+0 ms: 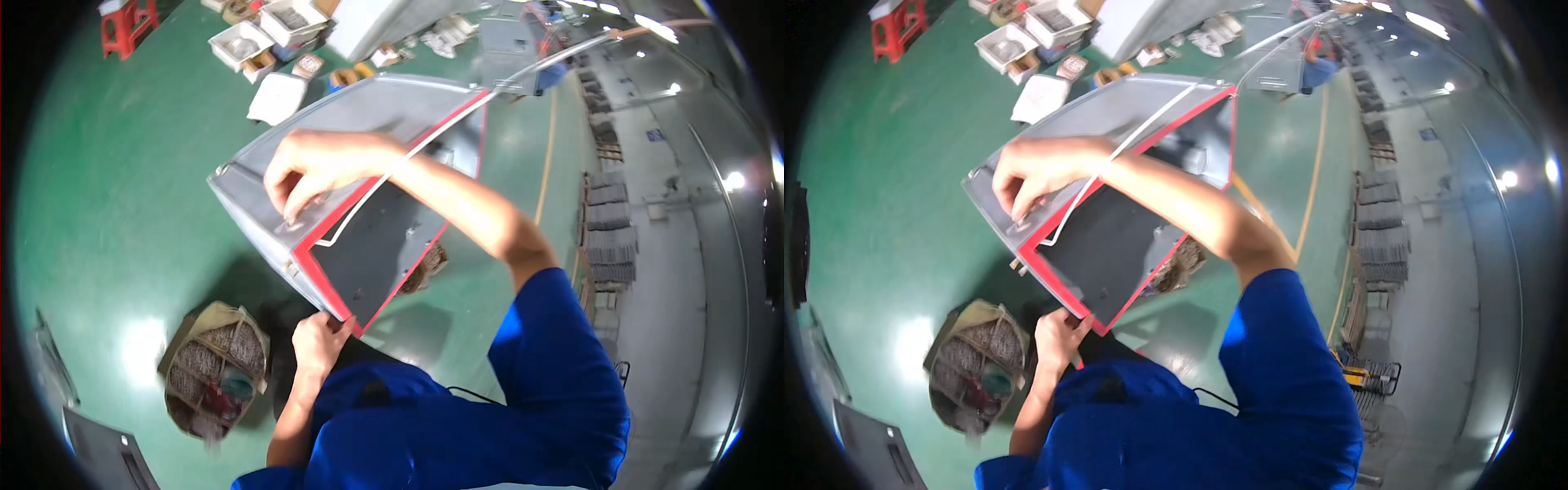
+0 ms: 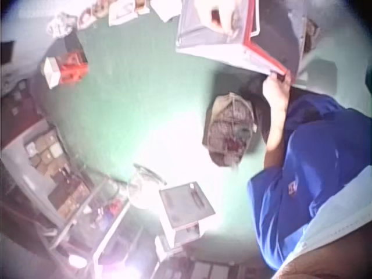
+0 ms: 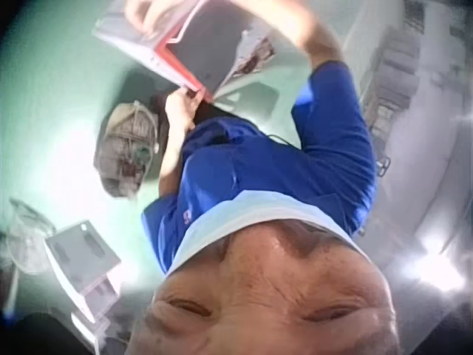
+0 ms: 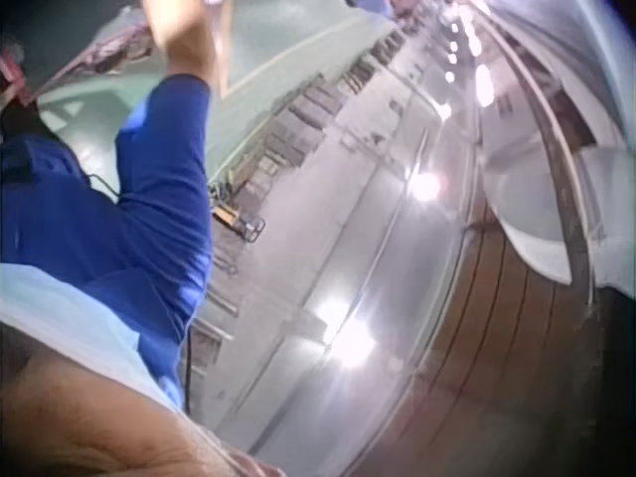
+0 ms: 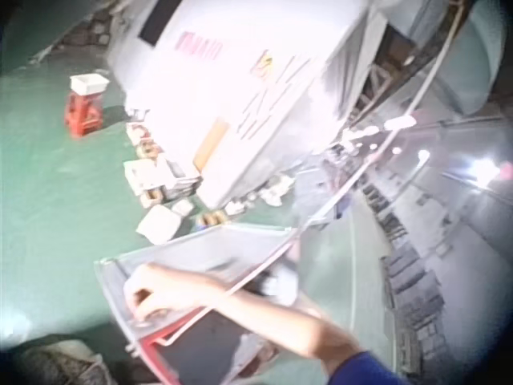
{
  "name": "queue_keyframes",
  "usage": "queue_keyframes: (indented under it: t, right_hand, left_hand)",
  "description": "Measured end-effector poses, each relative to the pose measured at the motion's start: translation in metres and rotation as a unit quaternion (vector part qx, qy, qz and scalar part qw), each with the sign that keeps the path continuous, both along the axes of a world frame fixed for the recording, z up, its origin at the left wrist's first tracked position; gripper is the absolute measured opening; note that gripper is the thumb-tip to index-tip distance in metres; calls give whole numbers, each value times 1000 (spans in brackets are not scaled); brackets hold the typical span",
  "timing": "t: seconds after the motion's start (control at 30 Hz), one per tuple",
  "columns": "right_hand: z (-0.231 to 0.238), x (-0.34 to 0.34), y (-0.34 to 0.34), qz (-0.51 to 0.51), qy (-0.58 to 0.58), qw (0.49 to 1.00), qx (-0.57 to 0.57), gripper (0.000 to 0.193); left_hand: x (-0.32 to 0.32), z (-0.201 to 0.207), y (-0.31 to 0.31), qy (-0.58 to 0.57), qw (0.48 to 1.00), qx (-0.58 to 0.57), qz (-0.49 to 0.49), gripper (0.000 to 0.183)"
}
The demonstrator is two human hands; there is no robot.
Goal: Installing small components or fasteners into metal cabinets or enclosures on a fabrication floor.
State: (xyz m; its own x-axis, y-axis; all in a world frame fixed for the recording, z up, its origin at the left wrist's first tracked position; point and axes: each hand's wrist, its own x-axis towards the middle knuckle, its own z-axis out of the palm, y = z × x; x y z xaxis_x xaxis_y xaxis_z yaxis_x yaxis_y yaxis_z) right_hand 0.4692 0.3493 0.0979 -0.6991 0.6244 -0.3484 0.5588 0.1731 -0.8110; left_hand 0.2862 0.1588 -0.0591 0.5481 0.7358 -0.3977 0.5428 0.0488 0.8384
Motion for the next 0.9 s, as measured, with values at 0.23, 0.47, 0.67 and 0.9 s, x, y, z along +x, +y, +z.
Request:
queue_keyframes:
  t: [0.23,0.47,0.67,0.9]
  right_hand:
    - [-24,10,9,12,-4,1000,16,20]
    - [-46,24,6,-34,6,999,32,27]
    - [-24,93,-48,-346,133,913,170,15]
    - [-71,213,-210,-606,187,760,141,17]
  left_hand:
    - [19,-1,11,-24,999,26,-9,33]
    - [24,-14,17,-63,997,27,33,32]
    - [16,-16,26,-81,996,-20,38,22]
    - [-9,-47,32,-96,994,-8,54,38]
